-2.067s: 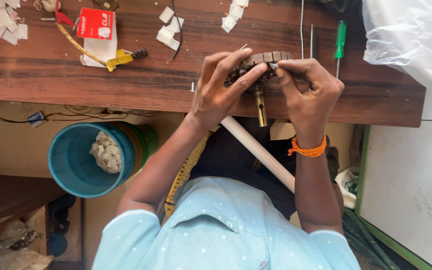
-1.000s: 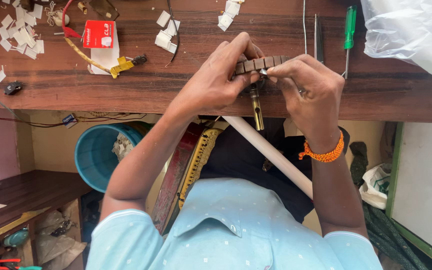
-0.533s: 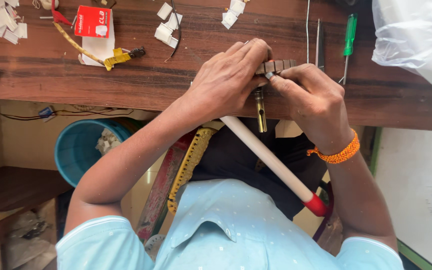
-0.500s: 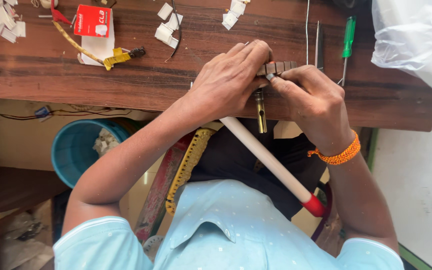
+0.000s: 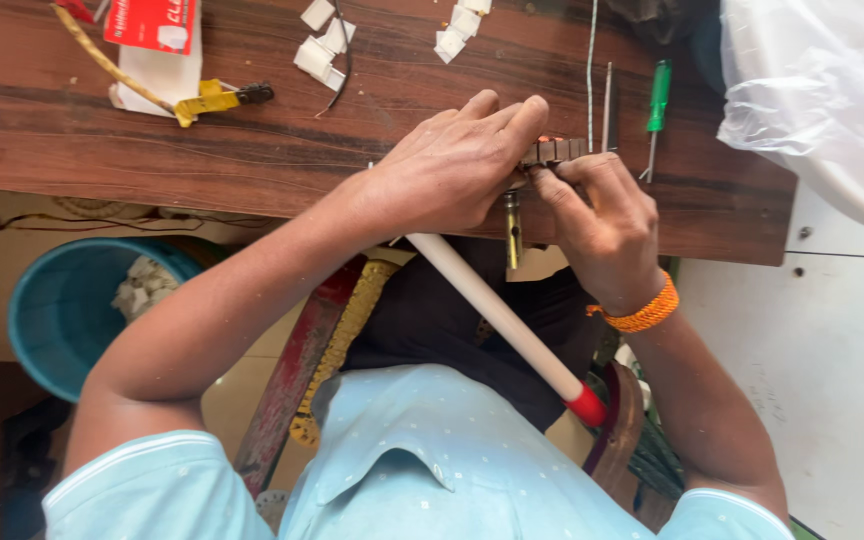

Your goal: The person cuts small pieces of white insulation paper with scissors and inserts them one by one into the slots of a motor armature, using a screwdriver to press the paper down into each slot. Other completed armatures and motor parts sit on the workbench nearby.

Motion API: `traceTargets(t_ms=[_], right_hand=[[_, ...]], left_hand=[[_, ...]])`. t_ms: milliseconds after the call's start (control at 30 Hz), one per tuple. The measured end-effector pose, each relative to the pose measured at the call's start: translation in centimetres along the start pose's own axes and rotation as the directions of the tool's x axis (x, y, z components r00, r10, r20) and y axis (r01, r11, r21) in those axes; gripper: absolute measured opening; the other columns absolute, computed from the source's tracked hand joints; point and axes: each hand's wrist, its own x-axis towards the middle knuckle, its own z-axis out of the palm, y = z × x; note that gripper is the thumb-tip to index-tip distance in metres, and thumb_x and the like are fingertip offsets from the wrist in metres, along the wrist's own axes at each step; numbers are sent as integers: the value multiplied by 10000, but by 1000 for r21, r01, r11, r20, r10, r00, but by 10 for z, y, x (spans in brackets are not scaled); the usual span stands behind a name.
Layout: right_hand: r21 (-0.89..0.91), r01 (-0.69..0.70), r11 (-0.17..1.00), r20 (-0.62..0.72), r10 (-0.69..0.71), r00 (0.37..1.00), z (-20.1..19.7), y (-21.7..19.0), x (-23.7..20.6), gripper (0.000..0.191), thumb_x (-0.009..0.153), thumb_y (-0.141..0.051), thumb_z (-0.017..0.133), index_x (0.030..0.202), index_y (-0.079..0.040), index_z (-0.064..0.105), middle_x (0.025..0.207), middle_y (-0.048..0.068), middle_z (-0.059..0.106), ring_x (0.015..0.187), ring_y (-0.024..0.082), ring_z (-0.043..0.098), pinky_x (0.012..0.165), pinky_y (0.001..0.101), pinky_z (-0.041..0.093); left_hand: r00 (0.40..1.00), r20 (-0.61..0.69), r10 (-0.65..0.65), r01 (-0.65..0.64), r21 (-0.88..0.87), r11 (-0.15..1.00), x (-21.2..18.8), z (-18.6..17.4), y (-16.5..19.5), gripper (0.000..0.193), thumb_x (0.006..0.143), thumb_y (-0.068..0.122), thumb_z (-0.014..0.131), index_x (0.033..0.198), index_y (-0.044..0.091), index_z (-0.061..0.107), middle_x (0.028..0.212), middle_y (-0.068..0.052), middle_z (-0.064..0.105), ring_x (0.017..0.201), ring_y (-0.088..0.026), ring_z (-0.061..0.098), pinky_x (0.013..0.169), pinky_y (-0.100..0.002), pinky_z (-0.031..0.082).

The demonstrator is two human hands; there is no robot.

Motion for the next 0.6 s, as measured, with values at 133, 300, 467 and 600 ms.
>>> traceTargets(t_ms=[133, 300, 467, 600], right_hand=[[-57, 100, 993, 4, -100, 995, 8, 4, -5, 262, 868, 95, 778, 1111, 6, 737, 987, 104, 614, 892, 261, 649, 689, 363, 567], [-276, 191, 942, -15, -203, 979, 8, 7, -18, 182, 853, -83, 834, 1022, -98, 771, 970, 18, 656, 851, 226, 541, 734, 404, 442], [-58, 7, 998, -312, -25, 950, 30, 3, -26, 248, 946, -275, 851, 1086, -123, 715, 1026, 57, 532, 993, 247, 495, 885, 415, 411], [223, -272, 936, -338, 336, 879, 47, -6, -33, 487, 929, -409, 814, 1274, -97, 670, 1225, 73, 575, 1182, 251, 536, 987, 387, 470]], left_hand=[[994, 60, 88, -83, -70, 994, 1, 1, -7, 726, 799, 453, 861, 1193, -2, 455, 1060, -139, 647, 1022, -373, 586, 801, -466, 521], [976, 51, 213, -215, 28, 976, 0, 0, -13, 682, 744, 243, 800, 1254, -31, 440, 1100, -182, 662, 1078, -364, 591, 912, -469, 516], [951, 163, 263, -238, -156, 959, -6, -7, -26, 510, 956, 228, 742, 1296, -2, 441, 1149, -136, 672, 1138, -372, 572, 912, -493, 488], [987, 3, 160, -158, -134, 978, -24, 4, -23, 419, 1000, 275, 765, 1288, 79, 532, 1184, -92, 667, 1178, -318, 596, 966, -458, 502]])
